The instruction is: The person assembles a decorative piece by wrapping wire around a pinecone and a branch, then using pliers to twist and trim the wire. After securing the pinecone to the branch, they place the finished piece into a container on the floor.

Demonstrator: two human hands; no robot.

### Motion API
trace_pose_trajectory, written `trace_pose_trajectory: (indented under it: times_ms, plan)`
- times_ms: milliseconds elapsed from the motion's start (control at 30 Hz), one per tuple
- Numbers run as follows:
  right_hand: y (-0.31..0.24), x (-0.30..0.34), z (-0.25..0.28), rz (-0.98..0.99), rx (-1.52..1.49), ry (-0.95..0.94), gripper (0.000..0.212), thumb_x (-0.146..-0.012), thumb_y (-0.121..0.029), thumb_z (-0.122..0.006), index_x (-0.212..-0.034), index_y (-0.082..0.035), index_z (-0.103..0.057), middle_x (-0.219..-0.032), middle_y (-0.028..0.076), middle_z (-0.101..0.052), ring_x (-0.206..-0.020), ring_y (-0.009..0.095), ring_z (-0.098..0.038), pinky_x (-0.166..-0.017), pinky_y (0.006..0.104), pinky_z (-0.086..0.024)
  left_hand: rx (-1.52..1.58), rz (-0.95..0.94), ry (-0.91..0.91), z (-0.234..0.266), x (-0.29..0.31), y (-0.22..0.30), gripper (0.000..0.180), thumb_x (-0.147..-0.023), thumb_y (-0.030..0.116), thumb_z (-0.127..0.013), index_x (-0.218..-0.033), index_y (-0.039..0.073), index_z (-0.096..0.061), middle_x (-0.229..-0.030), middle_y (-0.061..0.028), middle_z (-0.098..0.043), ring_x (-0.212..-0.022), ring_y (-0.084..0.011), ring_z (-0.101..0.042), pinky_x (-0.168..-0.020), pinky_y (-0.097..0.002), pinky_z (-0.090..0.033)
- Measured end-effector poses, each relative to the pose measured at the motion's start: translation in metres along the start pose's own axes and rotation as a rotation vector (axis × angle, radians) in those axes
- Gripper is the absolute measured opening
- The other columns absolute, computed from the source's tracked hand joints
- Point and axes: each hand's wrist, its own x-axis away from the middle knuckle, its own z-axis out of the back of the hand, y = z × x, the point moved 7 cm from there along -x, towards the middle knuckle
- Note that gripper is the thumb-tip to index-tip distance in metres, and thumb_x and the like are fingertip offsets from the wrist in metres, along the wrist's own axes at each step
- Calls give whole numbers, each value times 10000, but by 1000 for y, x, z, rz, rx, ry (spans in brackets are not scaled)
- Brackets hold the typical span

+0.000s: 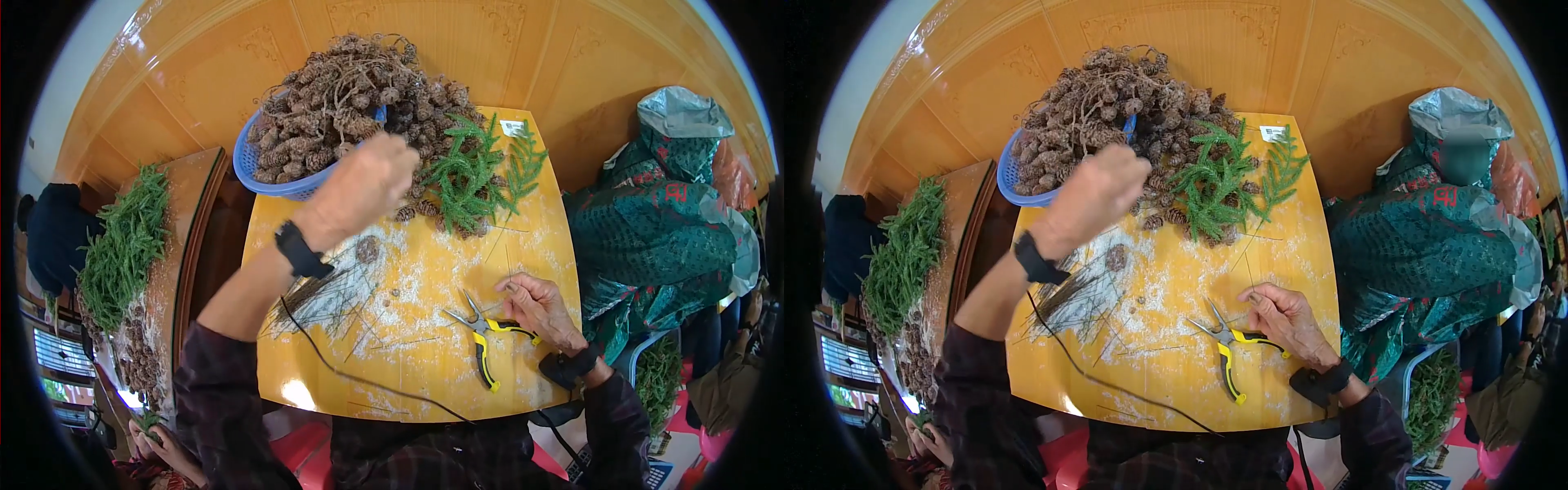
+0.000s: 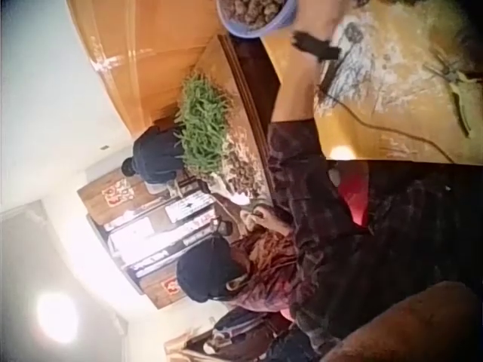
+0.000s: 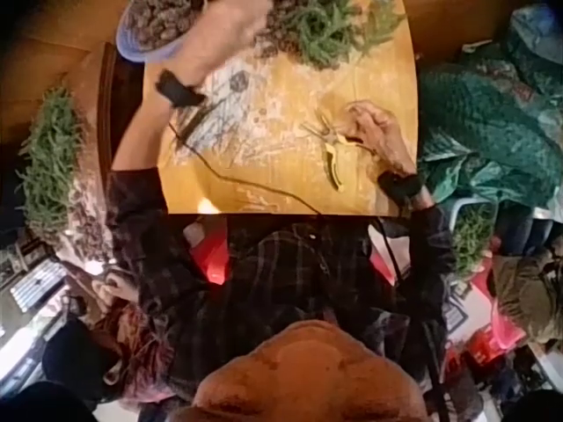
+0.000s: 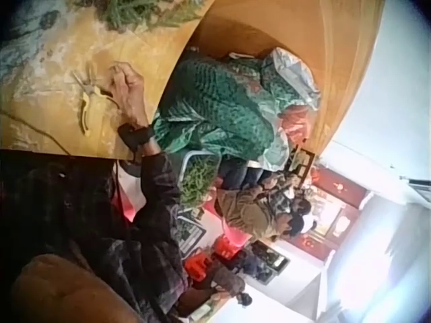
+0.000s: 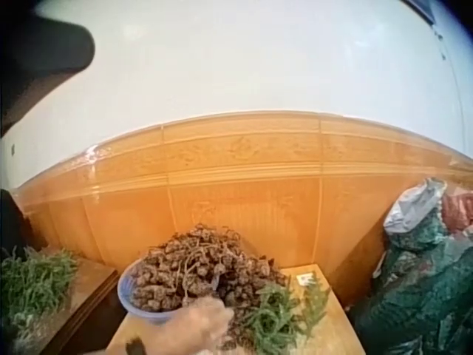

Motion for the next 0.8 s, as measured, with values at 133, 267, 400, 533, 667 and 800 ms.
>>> trace_pose_trajectory:
  times_ms: [133, 267, 400, 533, 667, 800]
  plan:
    - [-5, -2, -4, 29, 105, -43, 195, -1000, -149, -479, -1053, -27, -621, -711, -23, -505, -641, 39, -451, -571, 164, -365, -54, 133, -16, -42, 23, -14, 216, -759, -7, -608, -960, -31, -532, -879, -165, -494, -888, -352, -517, -794, -425, -467]
    - [0, -4, -3, 39, 97, -61, 198, -1000, -145, -478, -1031, -21, -629, -702, -24, -501, -650, 40, -461, -581, 169, -381, -277, 291, -58, -62, 26, -36, 427, -716, -3, -655, -1107, -33, -487, -962, -193, -504, -934, -379, -528, -795, -422, -481]
    - [6, -4, 0, 67, 61, -64, 196, -999, -141, -479, -1024, -13, -626, -703, -23, -500, -652, 41, -460, -579, 170, -380, -344, 396, -193, -72, 26, -48, 322, -712, 3, -649, -1010, -17, -531, -973, -212, -544, -894, -384, -581, -749, -418, -514]
    - [5, 0, 0, 64, 98, -61, 202, -1002, -138, -472, -1015, -9, -626, -709, -17, -503, -661, 47, -463, -588, 177, -388, -162, 420, -117, -65, 29, -52, 158, -736, 9, -609, -888, 3, -563, -911, -217, -554, -821, -375, -599, -707, -452, -517]
    - [2, -1, -1, 30, 179, -72, 204, -1005, -131, -459, -1026, -6, -619, -714, -11, -509, -674, 52, -473, -599, 184, -397, -114, 400, -68, -67, 42, -62, 126, -752, 9, -582, -877, 9, -564, -895, -219, -537, -831, -379, -589, -717, -463, -503]
    - [-8, 5, -9, 44, 91, -77, 198, -1004, -110, -444, -1047, -4, -606, -719, -9, -512, -670, 52, -477, -612, 184, -409, -31, 291, 32, -61, 36, -50, 179, -755, -3, -580, -934, 9, -567, -904, -212, -508, -885, -399, -553, -752, -458, -479]
